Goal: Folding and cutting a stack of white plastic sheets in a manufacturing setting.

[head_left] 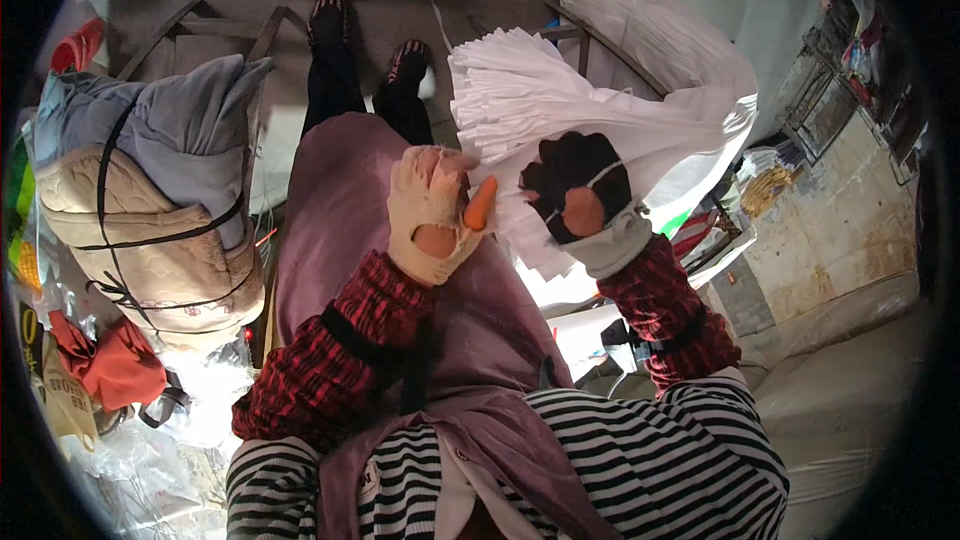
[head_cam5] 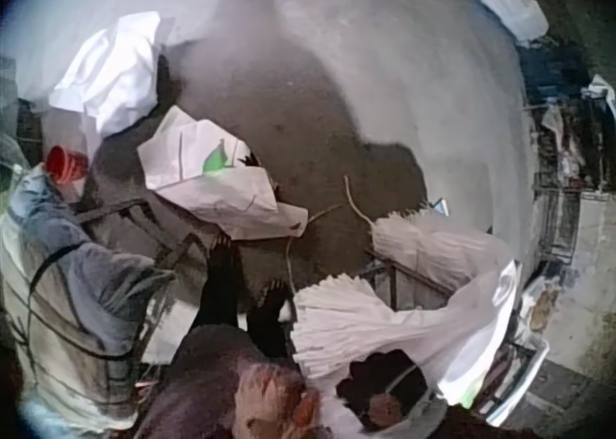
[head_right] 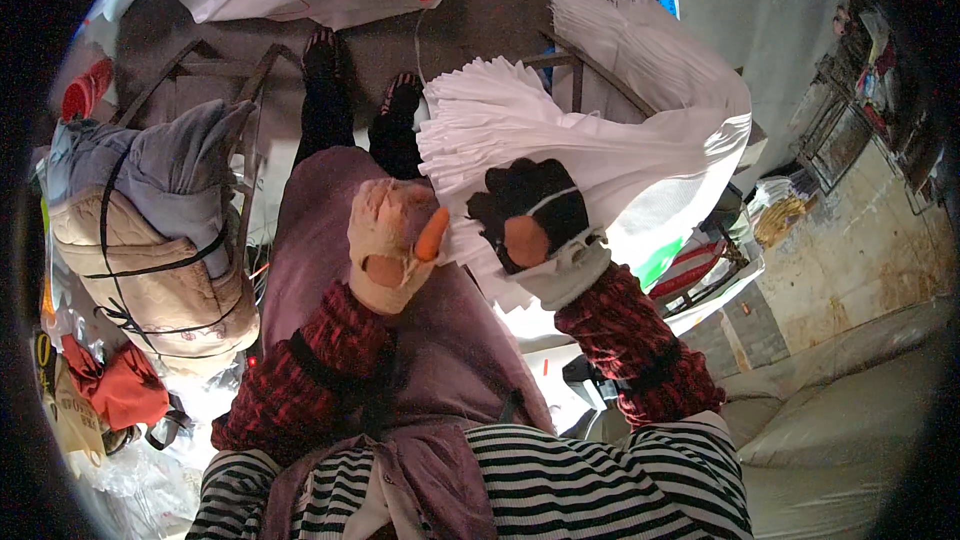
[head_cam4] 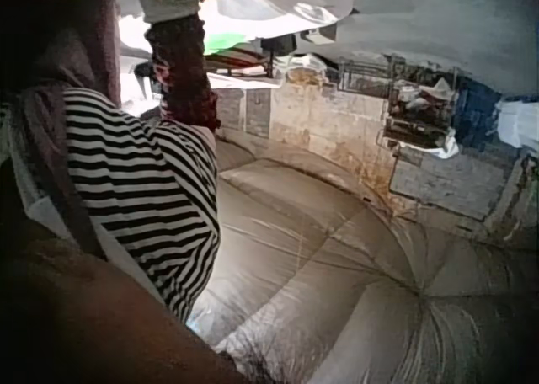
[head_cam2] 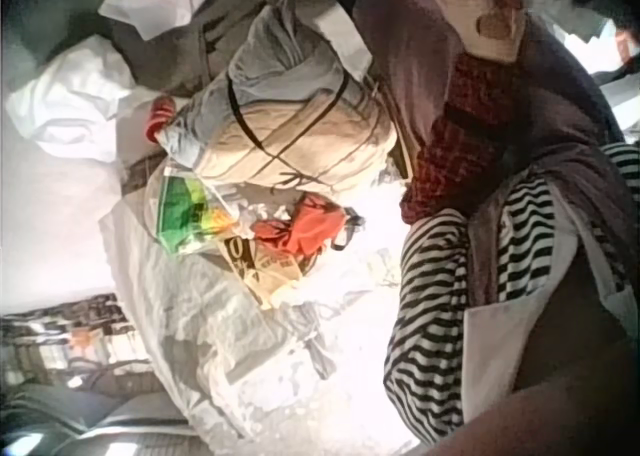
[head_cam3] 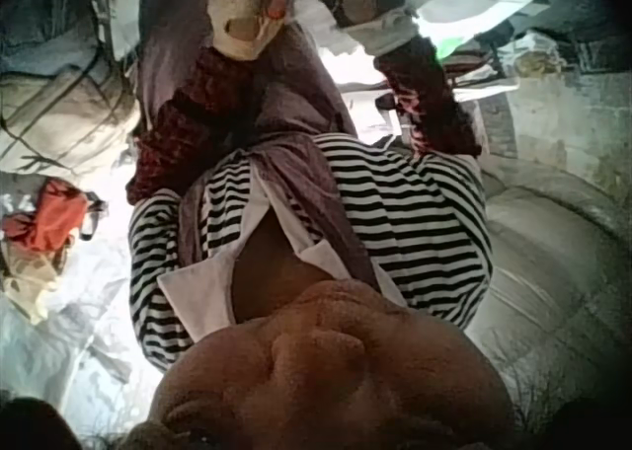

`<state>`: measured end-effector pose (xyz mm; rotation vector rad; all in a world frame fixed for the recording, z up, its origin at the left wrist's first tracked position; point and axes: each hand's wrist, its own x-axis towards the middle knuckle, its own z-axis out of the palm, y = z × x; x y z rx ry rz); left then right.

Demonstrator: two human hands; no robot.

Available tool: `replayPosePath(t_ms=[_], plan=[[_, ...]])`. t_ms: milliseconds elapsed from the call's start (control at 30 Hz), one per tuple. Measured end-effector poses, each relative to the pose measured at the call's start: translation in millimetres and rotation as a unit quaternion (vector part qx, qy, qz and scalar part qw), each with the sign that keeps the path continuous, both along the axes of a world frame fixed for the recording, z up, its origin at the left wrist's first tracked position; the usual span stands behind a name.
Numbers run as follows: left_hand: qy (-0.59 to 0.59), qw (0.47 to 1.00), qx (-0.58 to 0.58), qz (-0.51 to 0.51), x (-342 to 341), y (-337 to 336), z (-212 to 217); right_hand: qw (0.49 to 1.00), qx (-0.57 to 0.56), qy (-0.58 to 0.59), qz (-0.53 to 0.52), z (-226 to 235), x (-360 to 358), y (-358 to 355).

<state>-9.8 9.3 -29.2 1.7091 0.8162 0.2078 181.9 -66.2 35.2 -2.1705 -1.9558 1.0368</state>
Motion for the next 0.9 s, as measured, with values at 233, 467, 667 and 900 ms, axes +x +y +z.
replayPosePath(t_ms=[233,467,667,900], plan=[[0.046,0.994,0.013,-0.099,-7,-10,-11,0.988,-0.084,0.069,-0.111,7,2,1],[0.026,0.991,0.064,-0.116,-14,-24,11,0.995,-0.075,-0.053,-0.047,-16,-3,23],[-0.017,0.994,-0.017,-0.108,-21,-17,5,0.997,-0.032,-0.049,-0.056,-24,-20,15],[0.021,0.999,0.022,0.013,-1,16,-5,0.997,-0.07,0.003,0.017,1,-34,11]])
